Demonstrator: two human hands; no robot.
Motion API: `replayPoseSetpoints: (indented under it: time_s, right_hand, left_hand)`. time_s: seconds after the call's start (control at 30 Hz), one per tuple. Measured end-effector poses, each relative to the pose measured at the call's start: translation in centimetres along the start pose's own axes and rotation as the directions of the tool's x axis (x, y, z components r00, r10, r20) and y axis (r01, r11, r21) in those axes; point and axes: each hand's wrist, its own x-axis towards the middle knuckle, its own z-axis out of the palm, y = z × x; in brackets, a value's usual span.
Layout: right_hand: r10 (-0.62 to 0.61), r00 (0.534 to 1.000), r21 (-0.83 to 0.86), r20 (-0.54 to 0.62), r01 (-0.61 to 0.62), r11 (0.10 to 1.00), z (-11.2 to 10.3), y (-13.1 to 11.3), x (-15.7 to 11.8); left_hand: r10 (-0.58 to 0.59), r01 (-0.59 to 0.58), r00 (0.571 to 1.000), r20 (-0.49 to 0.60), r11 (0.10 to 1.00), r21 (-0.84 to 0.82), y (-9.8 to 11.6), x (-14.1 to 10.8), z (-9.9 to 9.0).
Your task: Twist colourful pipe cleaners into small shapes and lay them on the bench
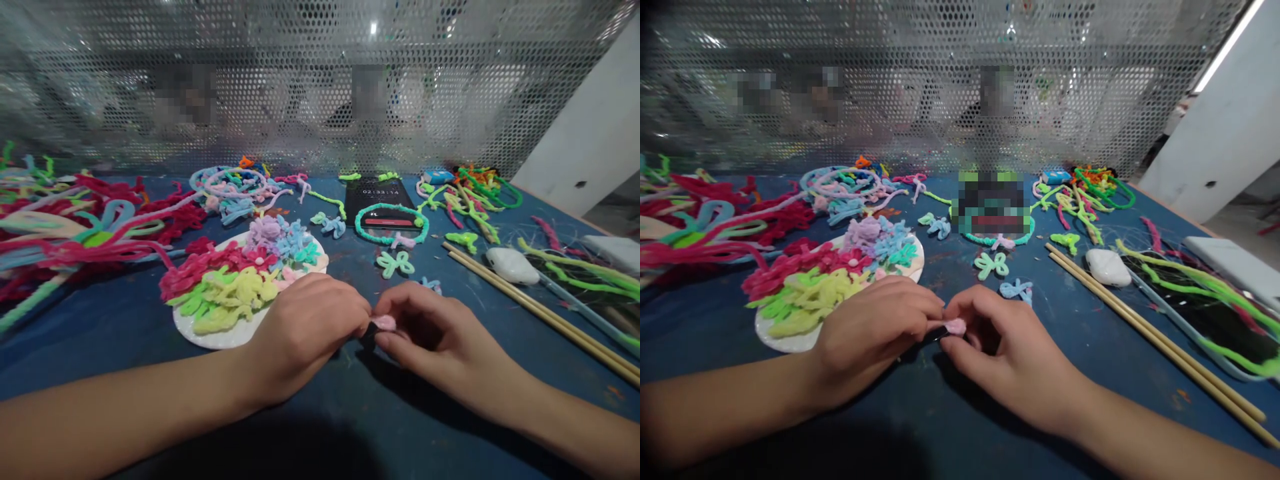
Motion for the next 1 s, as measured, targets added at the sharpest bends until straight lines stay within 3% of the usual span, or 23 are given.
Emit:
replayPoseSetpoints:
  time_s: [0.2,0.33,0.47,0.67,0.87,1.0]
  right_hand:
    - [-0.089,0.993,-0.091,-0.074,0.082,0.992,-0.4,0.0,0.1]
    - [-0.241,0.944,-0.19,-0.228,0.199,0.961,-1.4,0.0,-0.5]
    - [-0.416,0.903,-0.397,-0.108,0.345,0.851,-2.5,-0.3,-1.5]
    - [-0.535,0.838,-0.541,0.107,0.5,0.676,-3.6,-0.9,-1.4]
    - [-0.583,0.774,-0.643,0.245,0.58,0.5,-4.0,-1.0,-0.9]
    - [-0.575,0.764,-0.663,0.294,0.596,0.453,-4.1,-1.1,-0.8]
  left_hand:
    - [0.028,-0.027,0.999,-0.03,0.998,0.056,-0.2,-0.2,0.3]
    - [0.01,-0.032,0.993,0.114,0.98,0.195,-0.8,-0.5,0.5]
    - [0.076,-0.118,0.979,0.191,0.968,0.22,-1.0,-0.5,0.6]
    - [0.214,-0.219,0.975,0.061,0.969,0.111,-0.2,0.2,0.2]
    - [0.251,-0.255,0.966,0.058,0.963,0.092,0.1,0.7,-0.3]
    - [0.25,-0.258,0.965,0.084,0.959,0.114,0.1,0.5,-0.3]
